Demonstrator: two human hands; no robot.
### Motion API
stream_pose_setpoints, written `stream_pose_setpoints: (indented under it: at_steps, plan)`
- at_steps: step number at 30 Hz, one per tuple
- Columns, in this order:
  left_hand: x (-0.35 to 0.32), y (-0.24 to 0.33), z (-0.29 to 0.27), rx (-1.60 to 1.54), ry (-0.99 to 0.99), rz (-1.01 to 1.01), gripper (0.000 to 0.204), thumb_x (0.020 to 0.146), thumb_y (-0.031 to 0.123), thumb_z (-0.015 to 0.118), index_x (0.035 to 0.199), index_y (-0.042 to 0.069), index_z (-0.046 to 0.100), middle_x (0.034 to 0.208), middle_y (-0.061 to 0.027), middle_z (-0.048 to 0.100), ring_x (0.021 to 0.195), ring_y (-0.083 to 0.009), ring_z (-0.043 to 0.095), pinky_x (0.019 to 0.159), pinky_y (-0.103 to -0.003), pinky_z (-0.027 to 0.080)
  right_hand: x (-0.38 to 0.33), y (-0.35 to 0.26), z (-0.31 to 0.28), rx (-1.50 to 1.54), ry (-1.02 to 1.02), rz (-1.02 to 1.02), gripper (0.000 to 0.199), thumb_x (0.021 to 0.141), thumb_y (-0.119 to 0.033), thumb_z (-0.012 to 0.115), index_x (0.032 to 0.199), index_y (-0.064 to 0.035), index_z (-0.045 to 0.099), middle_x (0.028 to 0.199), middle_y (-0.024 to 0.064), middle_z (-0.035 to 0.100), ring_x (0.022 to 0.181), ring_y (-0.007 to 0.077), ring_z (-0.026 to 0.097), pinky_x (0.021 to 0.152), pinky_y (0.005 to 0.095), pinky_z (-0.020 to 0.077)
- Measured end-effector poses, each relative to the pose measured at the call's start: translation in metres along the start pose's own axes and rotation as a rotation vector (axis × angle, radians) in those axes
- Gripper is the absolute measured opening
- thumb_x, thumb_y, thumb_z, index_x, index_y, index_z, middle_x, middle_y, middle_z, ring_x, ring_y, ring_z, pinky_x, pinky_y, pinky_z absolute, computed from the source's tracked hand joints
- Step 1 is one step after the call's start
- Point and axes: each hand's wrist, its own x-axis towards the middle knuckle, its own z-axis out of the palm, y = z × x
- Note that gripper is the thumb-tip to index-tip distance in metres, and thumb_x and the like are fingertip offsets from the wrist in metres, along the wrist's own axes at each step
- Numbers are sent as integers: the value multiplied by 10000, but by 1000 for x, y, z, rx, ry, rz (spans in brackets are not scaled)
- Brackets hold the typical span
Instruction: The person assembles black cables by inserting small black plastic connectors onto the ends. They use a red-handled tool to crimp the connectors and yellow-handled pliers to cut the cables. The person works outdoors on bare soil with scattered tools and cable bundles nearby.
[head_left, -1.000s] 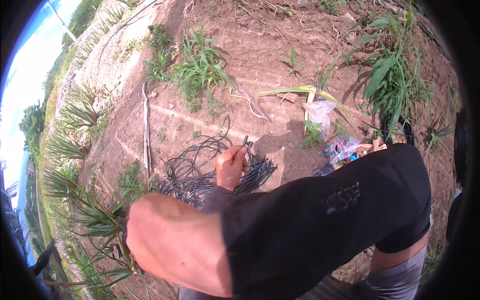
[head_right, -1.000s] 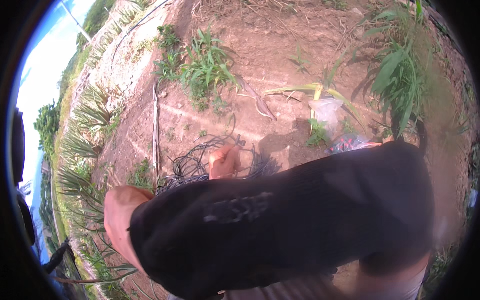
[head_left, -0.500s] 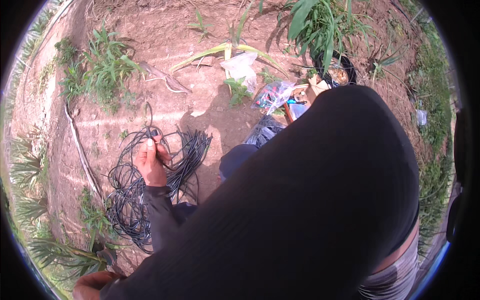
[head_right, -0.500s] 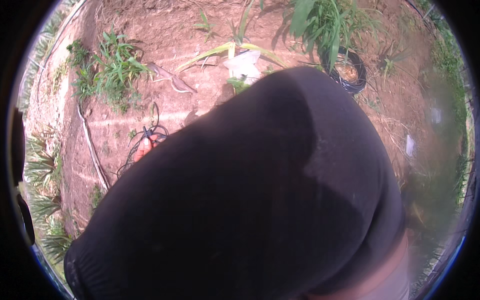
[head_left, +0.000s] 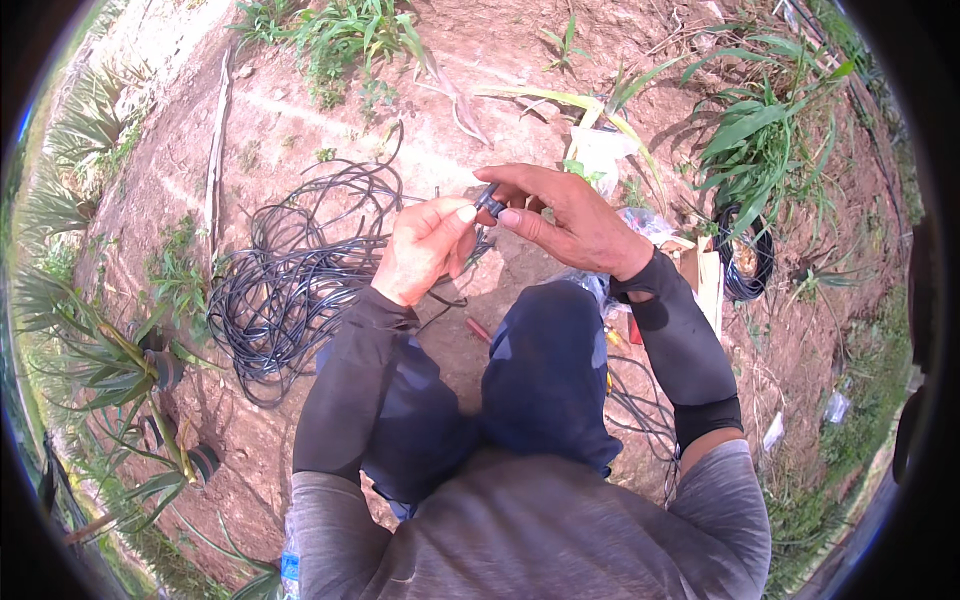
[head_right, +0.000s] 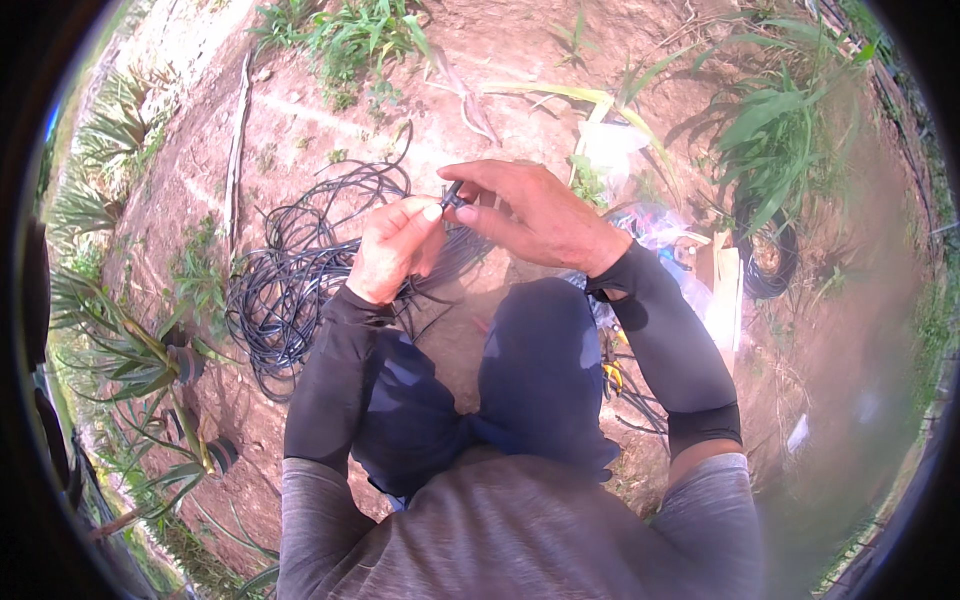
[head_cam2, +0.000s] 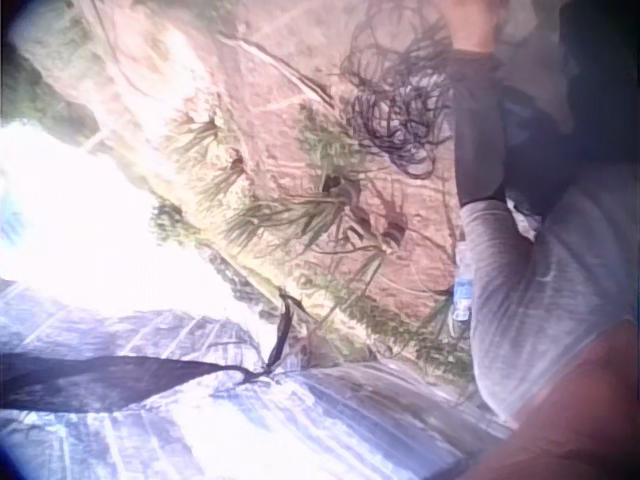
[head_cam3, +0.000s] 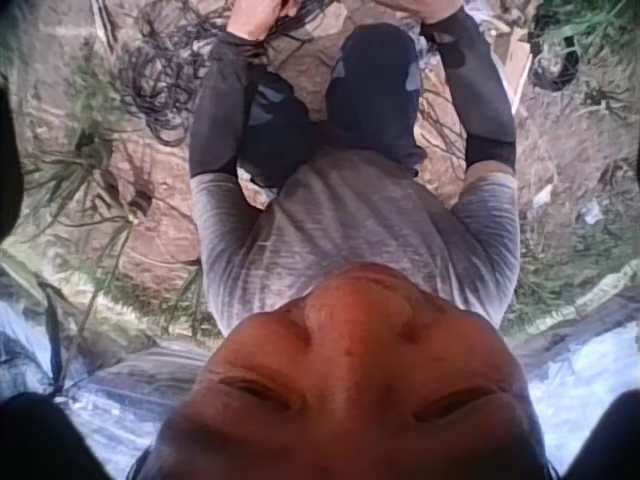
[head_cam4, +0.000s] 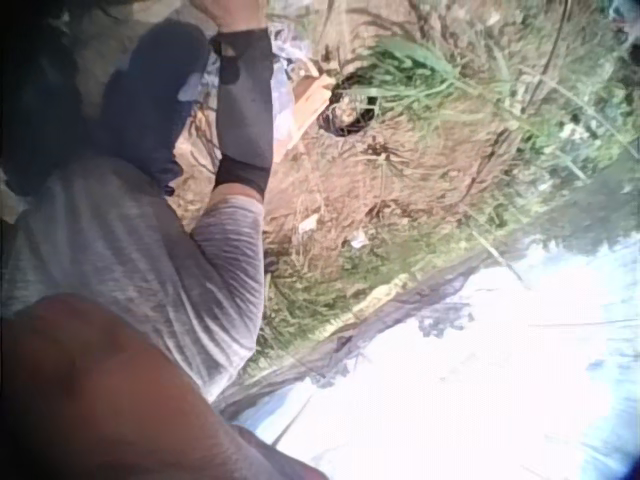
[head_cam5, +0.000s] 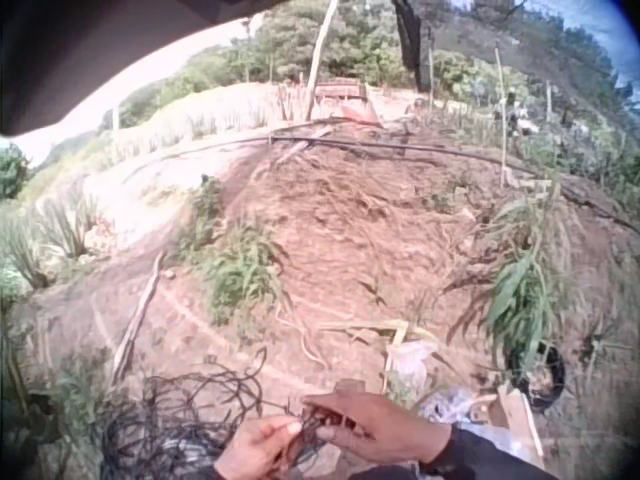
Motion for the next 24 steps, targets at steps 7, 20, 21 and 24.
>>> stream_pose_setpoints:
  at_steps: [7,20,21,24]
  plan:
    - [6,5,19,226,93,-21,269,1006,202,522,929,-9,671,592,5,523,482,-63,432,458,-227,355,-2,17,7,113,98,171,200,962,-177,623,1005,13,669,847,41,687,803,91,636,730,248,505]
    - [8,-29,17,88,129,-62,270,1025,209,508,1048,-26,641,631,-20,533,473,-91,466,444,-215,362,-175,103,63,774,232,436,539,1018,-462,451,1341,-38,527,1304,126,586,1190,201,540,1021,356,406]
    - [9,-34,14,83,147,-68,274,1026,212,508,1046,-26,641,627,-19,529,468,-91,460,439,-215,360,-201,109,78,810,316,507,568,1022,-492,413,1307,-21,555,1278,126,603,1170,192,548,1019,350,407]
    - [13,-49,-5,98,203,-99,283,1029,226,503,1053,-19,643,635,-18,526,475,-87,459,422,-211,347,-276,151,128,796,318,912,514,1016,-441,474,1193,15,633,1132,99,677,1060,178,601,978,330,443]
